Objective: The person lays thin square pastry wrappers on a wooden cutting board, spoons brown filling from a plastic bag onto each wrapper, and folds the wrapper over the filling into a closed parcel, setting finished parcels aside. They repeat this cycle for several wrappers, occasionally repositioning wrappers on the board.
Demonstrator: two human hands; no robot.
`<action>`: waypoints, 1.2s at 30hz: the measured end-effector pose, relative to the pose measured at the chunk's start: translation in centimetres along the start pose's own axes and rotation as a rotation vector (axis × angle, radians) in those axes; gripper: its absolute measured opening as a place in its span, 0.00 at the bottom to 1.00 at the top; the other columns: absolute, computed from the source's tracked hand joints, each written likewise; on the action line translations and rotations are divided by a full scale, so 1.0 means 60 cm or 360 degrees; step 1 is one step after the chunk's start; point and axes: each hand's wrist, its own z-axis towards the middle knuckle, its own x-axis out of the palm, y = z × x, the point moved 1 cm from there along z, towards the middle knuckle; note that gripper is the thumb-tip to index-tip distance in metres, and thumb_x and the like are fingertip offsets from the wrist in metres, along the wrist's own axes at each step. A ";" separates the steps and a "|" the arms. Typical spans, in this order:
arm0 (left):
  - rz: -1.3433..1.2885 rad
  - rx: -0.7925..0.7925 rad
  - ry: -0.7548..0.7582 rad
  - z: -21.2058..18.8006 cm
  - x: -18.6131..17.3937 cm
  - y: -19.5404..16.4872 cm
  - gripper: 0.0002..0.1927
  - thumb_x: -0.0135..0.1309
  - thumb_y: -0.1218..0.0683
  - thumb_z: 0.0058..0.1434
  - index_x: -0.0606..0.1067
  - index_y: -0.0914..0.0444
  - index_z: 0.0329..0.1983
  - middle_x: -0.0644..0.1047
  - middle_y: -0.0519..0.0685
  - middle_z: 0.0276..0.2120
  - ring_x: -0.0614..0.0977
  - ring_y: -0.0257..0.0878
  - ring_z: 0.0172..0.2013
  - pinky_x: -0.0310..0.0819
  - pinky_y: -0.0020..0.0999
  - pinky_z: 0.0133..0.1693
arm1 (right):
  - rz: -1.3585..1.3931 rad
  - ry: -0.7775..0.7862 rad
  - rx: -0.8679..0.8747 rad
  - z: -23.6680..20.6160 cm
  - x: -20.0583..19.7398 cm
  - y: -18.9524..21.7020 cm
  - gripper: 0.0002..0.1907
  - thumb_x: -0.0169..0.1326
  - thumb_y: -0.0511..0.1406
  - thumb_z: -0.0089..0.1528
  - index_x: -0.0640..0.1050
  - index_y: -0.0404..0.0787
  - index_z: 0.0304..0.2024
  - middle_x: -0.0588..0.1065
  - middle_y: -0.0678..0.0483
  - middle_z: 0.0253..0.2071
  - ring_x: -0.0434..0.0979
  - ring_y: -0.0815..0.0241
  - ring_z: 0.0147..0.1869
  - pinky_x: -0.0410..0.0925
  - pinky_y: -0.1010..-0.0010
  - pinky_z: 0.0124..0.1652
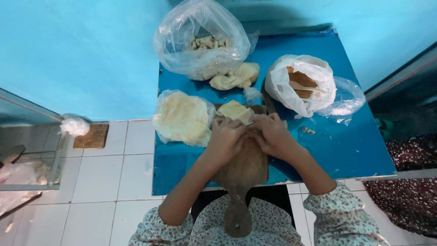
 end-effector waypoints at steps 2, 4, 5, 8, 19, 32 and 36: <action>0.0042 0.0076 -0.0012 0.000 0.004 0.000 0.14 0.58 0.59 0.52 0.80 0.58 0.43 0.78 0.47 0.40 0.77 0.49 0.46 0.62 0.55 0.51 | -0.0009 -0.0005 0.0037 0.001 0.002 -0.001 0.23 0.61 0.31 0.57 0.72 0.38 0.54 0.73 0.45 0.57 0.71 0.38 0.53 0.65 0.52 0.52; 0.0209 0.0112 -0.0029 -0.001 0.009 0.002 0.13 0.58 0.59 0.52 0.80 0.59 0.42 0.78 0.46 0.39 0.76 0.48 0.46 0.62 0.56 0.53 | -0.0030 0.0006 0.0030 0.001 0.002 -0.001 0.18 0.60 0.30 0.58 0.74 0.44 0.49 0.72 0.44 0.61 0.71 0.39 0.56 0.66 0.53 0.54; 0.0295 0.0127 -0.0038 -0.002 0.011 0.004 0.13 0.57 0.59 0.51 0.80 0.59 0.41 0.78 0.45 0.39 0.76 0.48 0.47 0.62 0.57 0.54 | -0.0027 -0.0056 0.0042 0.000 0.000 0.000 0.18 0.60 0.29 0.59 0.74 0.44 0.51 0.72 0.44 0.60 0.72 0.40 0.57 0.66 0.54 0.54; 0.0463 0.0126 0.0033 -0.001 0.021 0.012 0.11 0.58 0.56 0.52 0.79 0.59 0.39 0.77 0.46 0.39 0.75 0.48 0.47 0.62 0.58 0.55 | 0.0150 -0.0179 0.0175 -0.001 -0.007 0.001 0.20 0.58 0.29 0.62 0.70 0.42 0.56 0.75 0.46 0.56 0.76 0.44 0.59 0.68 0.58 0.54; 0.0164 0.0002 -0.0122 0.004 0.020 0.015 0.10 0.57 0.56 0.57 0.79 0.60 0.42 0.77 0.51 0.40 0.75 0.52 0.48 0.64 0.55 0.51 | 0.0282 -0.0471 0.0067 -0.005 -0.014 0.015 0.34 0.64 0.30 0.59 0.60 0.35 0.61 0.78 0.43 0.52 0.80 0.44 0.56 0.70 0.64 0.52; -0.0426 -0.0152 -0.0530 0.053 -0.068 0.031 0.11 0.62 0.52 0.60 0.78 0.64 0.39 0.80 0.53 0.30 0.81 0.50 0.33 0.73 0.43 0.36 | 0.0678 -0.0635 0.0114 -0.022 -0.013 -0.014 0.33 0.60 0.25 0.61 0.57 0.36 0.62 0.77 0.46 0.50 0.80 0.59 0.49 0.72 0.68 0.51; 0.0063 -0.0116 -0.0921 0.157 -0.181 0.088 0.10 0.56 0.54 0.67 0.80 0.62 0.48 0.80 0.52 0.33 0.80 0.52 0.37 0.71 0.46 0.44 | 0.0580 -0.0644 0.0167 -0.020 -0.017 -0.009 0.31 0.59 0.25 0.62 0.58 0.35 0.62 0.78 0.46 0.47 0.81 0.59 0.46 0.73 0.68 0.48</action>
